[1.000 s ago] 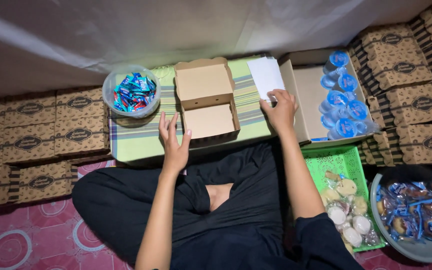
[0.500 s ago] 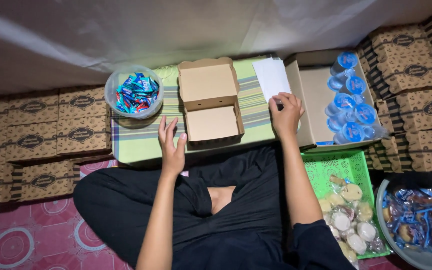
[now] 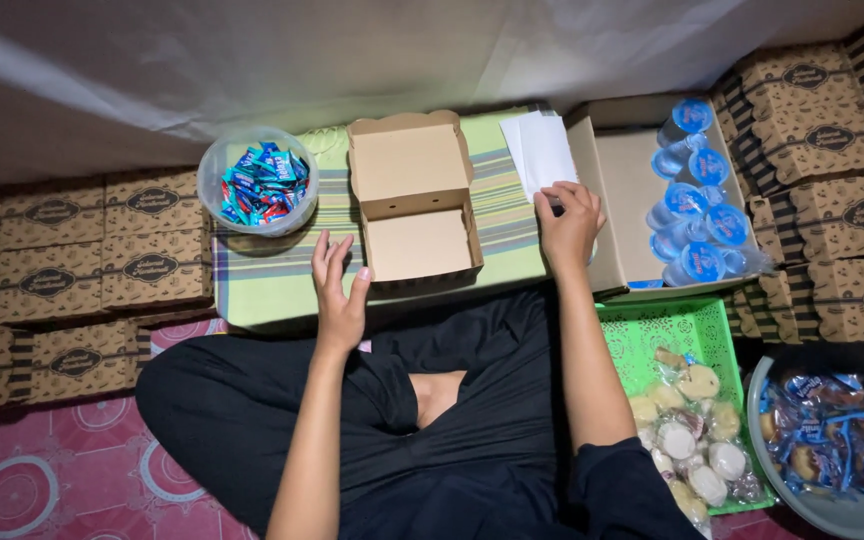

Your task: Packing snack boxes with water cups, candies, and other food items.

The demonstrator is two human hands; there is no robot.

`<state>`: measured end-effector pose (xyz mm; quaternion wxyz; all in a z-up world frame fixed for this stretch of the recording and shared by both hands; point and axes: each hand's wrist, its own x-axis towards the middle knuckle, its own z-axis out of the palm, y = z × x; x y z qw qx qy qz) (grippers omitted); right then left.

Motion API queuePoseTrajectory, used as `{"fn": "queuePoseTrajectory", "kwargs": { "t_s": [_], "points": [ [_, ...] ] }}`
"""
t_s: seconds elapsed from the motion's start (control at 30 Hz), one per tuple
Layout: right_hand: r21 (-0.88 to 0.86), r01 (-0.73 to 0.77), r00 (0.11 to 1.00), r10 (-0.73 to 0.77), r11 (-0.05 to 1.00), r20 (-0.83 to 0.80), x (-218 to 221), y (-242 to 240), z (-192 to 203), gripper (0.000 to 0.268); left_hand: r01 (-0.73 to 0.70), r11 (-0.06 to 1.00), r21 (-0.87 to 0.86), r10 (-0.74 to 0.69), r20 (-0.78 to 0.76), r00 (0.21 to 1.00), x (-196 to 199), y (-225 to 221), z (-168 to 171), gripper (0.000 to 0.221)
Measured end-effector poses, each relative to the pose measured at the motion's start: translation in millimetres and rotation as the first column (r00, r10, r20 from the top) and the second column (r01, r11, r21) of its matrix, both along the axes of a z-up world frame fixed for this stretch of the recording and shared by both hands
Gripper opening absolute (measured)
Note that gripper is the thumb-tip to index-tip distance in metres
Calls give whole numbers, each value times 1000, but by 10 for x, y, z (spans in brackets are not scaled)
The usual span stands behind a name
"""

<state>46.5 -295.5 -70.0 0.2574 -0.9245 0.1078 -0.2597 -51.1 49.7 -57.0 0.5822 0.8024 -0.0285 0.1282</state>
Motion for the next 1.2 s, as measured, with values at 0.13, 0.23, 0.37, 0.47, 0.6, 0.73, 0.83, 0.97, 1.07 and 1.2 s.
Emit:
{"fn": "queuePoseTrajectory", "kwargs": {
  "t_s": [0.13, 0.23, 0.37, 0.47, 0.6, 0.73, 0.83, 0.97, 1.07, 1.2],
  "points": [
    [25, -1, 1000, 1, 1000, 11, 4, -20, -25, 11, 0, 1000, -3, 0, 13, 1000, -8, 7, -13, 53],
    [55, -9, 1000, 7, 998, 28, -3, -36, -23, 10, 1, 1000, 0, -1, 27, 1000, -7, 17, -45, 53],
    [92, -26, 998, 20, 995, 64, 1, -77, -38, 10, 4, 1000, -8, -3, 32, 999, 0, 18, -65, 54],
    [141, -57, 985, 33, 988, 167, -23, -49, 20, 8, 3, 1000, -23, -3, 38, 999, 0, 20, -55, 54],
    [215, -82, 937, 2, 973, 351, -112, -11, 133, 7, 2, 999, -46, 0, 46, 999, 3, 39, -81, 55],
    [302, -122, 901, -21, 946, 433, -144, -68, 125, 7, -7, 998, -67, 11, 58, 998, 8, 67, -114, 55],
    [327, -186, 871, 1, 927, 491, -258, -77, 122, 8, -3, 989, -149, 11, 55, 998, 21, 112, -166, 55],
    [296, -239, 850, 51, 925, 525, -665, 111, 292, 4, -85, 969, -233, 101, 58, 993, -71, 83, -224, 47],
    [279, -291, 839, 104, 915, 534, -984, 344, 453, 5, -208, 975, -74, 216, 140, 966, -290, -127, 30, 39],
    [311, -362, 839, 162, 879, 520, -1370, 736, 705, 6, -132, 991, 10, 125, 255, 959, -511, -485, 406, 23]
  ]
}}
